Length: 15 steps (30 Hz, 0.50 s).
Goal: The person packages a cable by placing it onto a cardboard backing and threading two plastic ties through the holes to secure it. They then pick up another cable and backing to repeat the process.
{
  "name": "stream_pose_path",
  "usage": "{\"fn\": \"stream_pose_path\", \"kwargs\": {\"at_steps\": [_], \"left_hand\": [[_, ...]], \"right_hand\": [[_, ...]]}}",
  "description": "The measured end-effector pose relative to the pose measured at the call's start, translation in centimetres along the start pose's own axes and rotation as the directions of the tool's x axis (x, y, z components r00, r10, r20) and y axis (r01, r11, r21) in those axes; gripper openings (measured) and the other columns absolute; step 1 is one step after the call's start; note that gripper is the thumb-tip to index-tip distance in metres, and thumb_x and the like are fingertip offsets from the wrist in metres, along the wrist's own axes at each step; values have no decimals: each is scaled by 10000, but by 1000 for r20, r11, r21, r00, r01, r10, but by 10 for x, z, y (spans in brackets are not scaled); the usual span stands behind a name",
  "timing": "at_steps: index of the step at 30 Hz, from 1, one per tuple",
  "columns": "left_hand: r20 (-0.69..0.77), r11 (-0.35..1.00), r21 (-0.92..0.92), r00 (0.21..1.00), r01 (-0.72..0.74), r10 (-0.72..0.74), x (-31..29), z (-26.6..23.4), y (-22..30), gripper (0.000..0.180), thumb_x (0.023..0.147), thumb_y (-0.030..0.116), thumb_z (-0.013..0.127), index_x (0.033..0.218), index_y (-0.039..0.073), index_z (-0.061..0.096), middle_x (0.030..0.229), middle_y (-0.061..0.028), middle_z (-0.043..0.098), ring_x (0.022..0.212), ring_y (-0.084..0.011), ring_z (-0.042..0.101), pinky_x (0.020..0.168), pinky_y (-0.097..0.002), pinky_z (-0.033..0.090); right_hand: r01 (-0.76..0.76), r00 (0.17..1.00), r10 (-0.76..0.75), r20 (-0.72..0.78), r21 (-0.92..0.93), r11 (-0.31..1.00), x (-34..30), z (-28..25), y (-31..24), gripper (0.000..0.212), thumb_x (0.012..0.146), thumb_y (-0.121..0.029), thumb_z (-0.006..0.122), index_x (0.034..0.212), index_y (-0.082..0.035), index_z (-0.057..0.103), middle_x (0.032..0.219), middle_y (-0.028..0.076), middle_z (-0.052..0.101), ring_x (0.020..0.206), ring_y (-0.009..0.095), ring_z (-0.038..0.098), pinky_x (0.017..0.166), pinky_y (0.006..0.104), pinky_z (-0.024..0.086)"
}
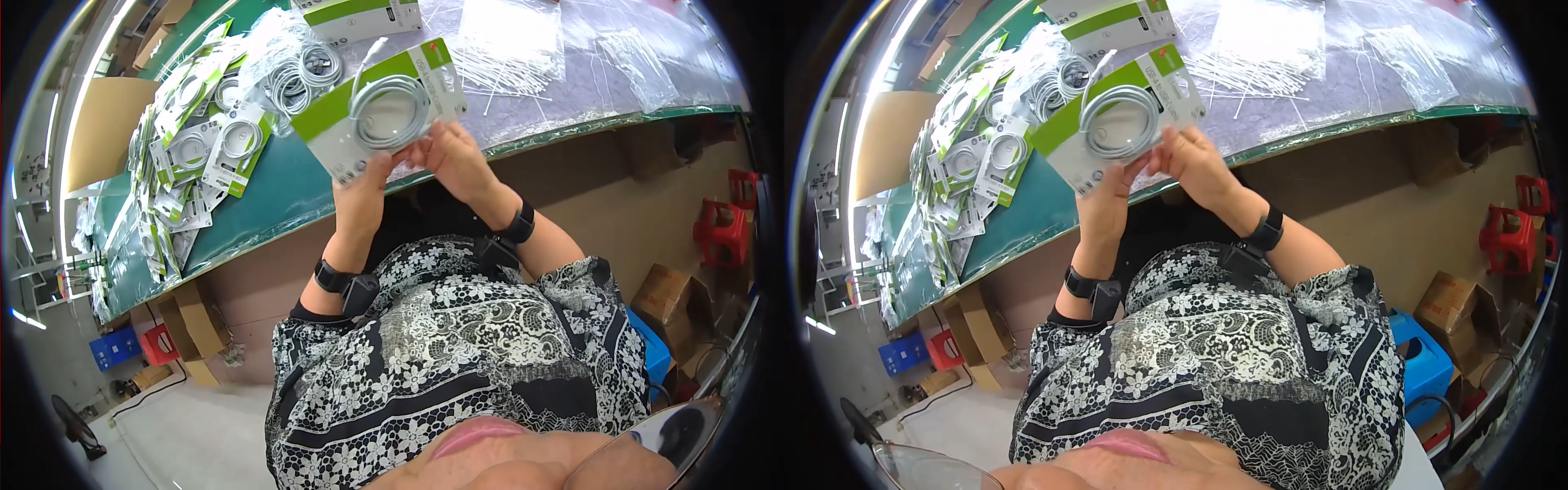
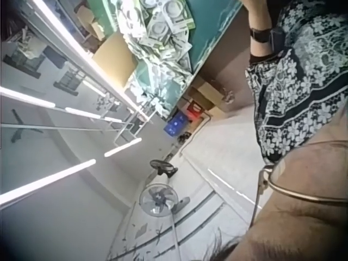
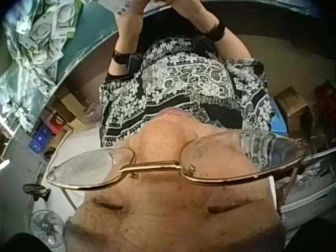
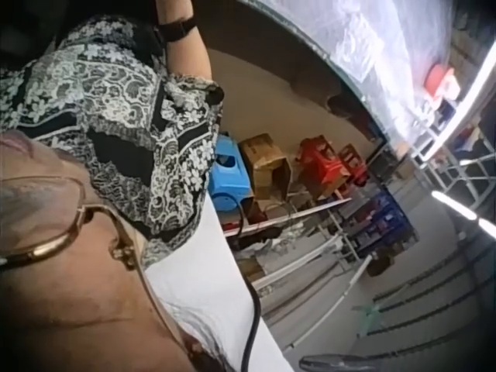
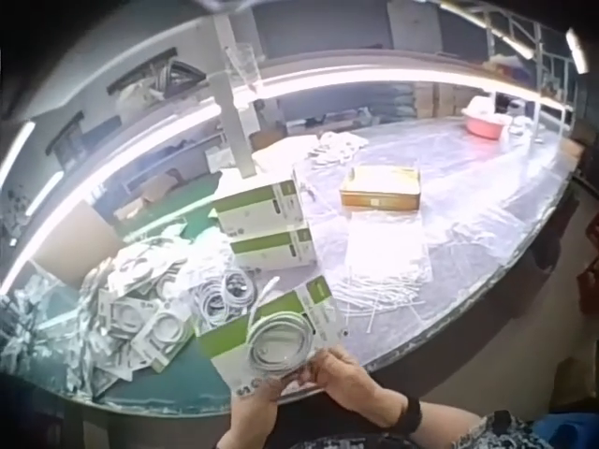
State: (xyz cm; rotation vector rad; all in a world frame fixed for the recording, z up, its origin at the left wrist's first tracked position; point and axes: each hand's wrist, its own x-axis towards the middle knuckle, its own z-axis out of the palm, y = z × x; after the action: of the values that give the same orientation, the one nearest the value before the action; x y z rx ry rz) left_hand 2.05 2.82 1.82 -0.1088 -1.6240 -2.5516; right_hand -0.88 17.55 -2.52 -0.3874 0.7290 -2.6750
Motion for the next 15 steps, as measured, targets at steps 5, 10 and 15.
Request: {"fn": "stream_pose_path", "kwargs": {"at_steps": [5,10,15], "left_hand": [[139,948,-236,973,214,-185,0,-23,22,374,941,174,512,1235,-47,442,1124,-126,568,969,-211,612,811,-305,514],[300,941,80,892,328,-337,18,-68,21,413,926,209,544,1245,-38,458,1095,-112,595,943,-180,618,803,-286,518],[370,936,105,861,336,-350,16,-44,16,387,910,168,574,1234,-19,476,1041,-88,622,889,-155,635,775,-277,537]], "right_hand": [[-100,994,75,-81,-370,924,12,-5,-43,345,942,-307,507,1075,10,539,847,78,612,658,122,594,547,255,508],[-247,951,307,-28,-665,705,16,-3,-74,365,921,-326,546,1058,13,546,815,76,605,590,115,572,518,238,492],[-247,901,433,-3,-824,509,34,1,-90,363,902,-327,587,1045,5,558,761,54,586,533,108,554,491,225,468]]}}
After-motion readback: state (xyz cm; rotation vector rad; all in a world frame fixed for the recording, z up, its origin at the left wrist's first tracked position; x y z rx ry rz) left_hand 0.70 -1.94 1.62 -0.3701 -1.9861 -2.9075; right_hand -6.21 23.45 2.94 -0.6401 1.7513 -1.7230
